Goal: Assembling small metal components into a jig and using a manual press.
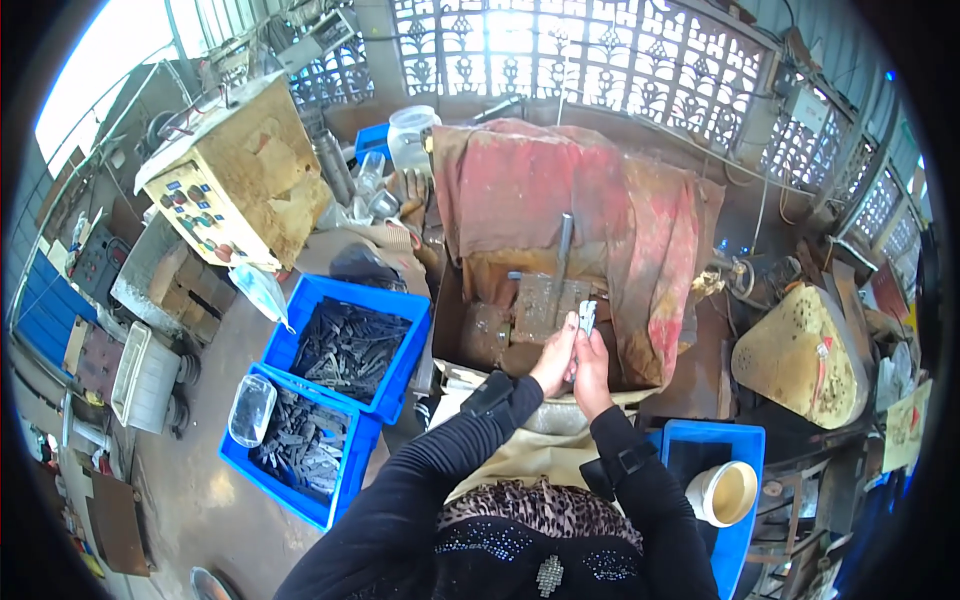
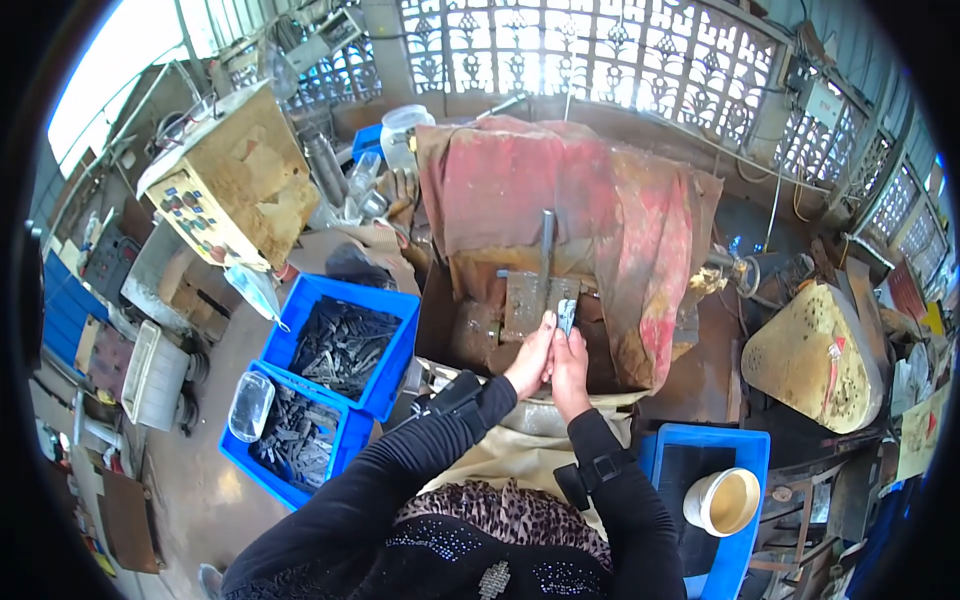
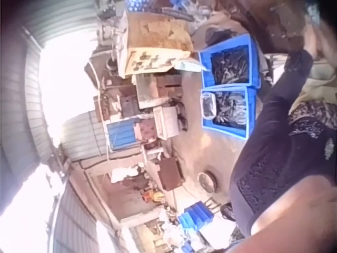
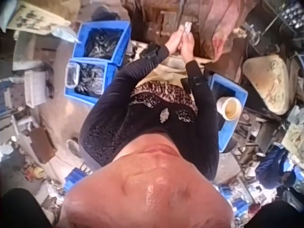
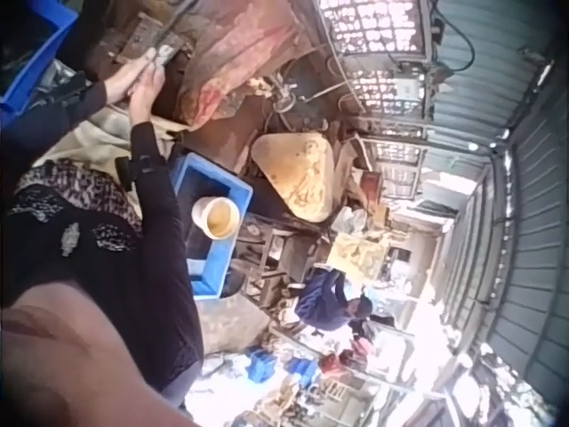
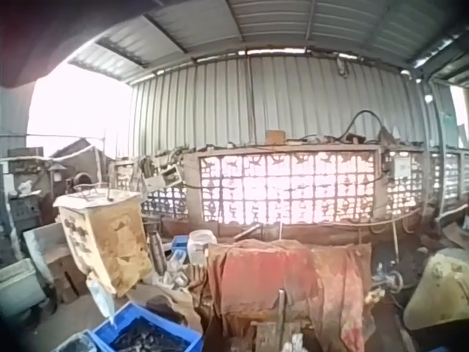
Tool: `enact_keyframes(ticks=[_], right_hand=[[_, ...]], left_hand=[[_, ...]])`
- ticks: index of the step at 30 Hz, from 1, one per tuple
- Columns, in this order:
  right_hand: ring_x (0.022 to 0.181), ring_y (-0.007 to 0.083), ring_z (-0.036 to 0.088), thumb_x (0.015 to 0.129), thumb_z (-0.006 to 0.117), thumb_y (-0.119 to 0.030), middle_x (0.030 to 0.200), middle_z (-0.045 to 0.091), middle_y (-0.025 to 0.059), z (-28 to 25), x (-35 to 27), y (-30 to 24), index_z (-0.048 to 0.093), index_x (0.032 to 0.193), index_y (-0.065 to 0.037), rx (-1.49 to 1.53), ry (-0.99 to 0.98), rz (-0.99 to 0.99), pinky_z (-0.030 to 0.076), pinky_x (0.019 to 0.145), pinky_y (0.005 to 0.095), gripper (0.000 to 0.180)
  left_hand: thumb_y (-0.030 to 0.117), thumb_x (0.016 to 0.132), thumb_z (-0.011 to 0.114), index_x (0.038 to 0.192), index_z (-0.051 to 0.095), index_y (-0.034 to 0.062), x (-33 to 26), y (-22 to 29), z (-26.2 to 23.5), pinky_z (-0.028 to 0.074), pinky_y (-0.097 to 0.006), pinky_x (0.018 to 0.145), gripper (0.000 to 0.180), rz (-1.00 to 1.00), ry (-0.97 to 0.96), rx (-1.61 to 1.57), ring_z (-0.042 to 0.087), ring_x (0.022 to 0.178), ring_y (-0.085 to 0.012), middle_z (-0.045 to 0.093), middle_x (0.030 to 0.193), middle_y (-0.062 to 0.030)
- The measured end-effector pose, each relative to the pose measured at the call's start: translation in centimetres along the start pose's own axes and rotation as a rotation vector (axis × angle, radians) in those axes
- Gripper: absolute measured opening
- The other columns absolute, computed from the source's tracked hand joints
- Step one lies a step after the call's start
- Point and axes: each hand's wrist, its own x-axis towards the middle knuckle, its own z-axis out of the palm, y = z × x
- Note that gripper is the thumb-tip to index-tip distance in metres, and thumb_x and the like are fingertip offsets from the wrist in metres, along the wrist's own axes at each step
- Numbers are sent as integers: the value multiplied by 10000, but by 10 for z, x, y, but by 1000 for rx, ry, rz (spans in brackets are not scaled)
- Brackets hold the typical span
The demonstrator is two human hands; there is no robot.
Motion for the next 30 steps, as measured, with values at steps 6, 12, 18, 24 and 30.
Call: enact_keyframes(ticks=[6, 12, 18, 24, 30], right_hand=[[698, 242, 593, 1000, 501, -227, 759, 592, 100, 6, 18, 16, 548, 941, -40, -602, 176, -371, 465, 628, 389, 202], [739, 356, 615, 973, 515, -224, 781, 601, 212, 7, 11, 5, 540, 962, -51, -690, 217, -300, 469, 649, 446, 175], [748, 439, 594, 949, 542, -244, 794, 609, 225, -5, 10, -3, 510, 970, -64, -1076, 221, -466, 450, 618, 500, 184], [646, 338, 571, 949, 544, -209, 741, 596, 174, -41, 46, -15, 531, 1000, -63, -841, 40, -506, 451, 559, 417, 156], [646, 38, 493, 972, 521, -160, 859, 606, -3, -31, 19, -54, 541, 1125, -75, -218, -303, 203, 408, 532, 198, 176]], left_hand=[[534, 999, 429, 1015, 622, 65, 13, -14, 12, 471, -296, 762, 508, 273, 237, -299, 552, 809, -134, 605, 874, -29], [416, 1018, 469, 977, 618, 93, 3, -13, 18, 469, -266, 782, 358, 260, 187, -292, 559, 864, -109, 615, 930, -3], [258, 1004, 502, 970, 608, 69, -19, -1, 28, 464, -252, 787, 219, 259, 149, -224, 557, 878, -113, 602, 924, 9], [86, 940, 552, 1014, 634, 40, -4, 13, -13, 480, -235, 703, 120, 547, -1, 11, 586, 789, -91, 636, 853, 6], [176, 957, 595, 1072, 650, 63, -8, 39, -28, 479, -272, 788, 171, 312, 152, 131, 599, 844, -96, 669, 957, 5]])
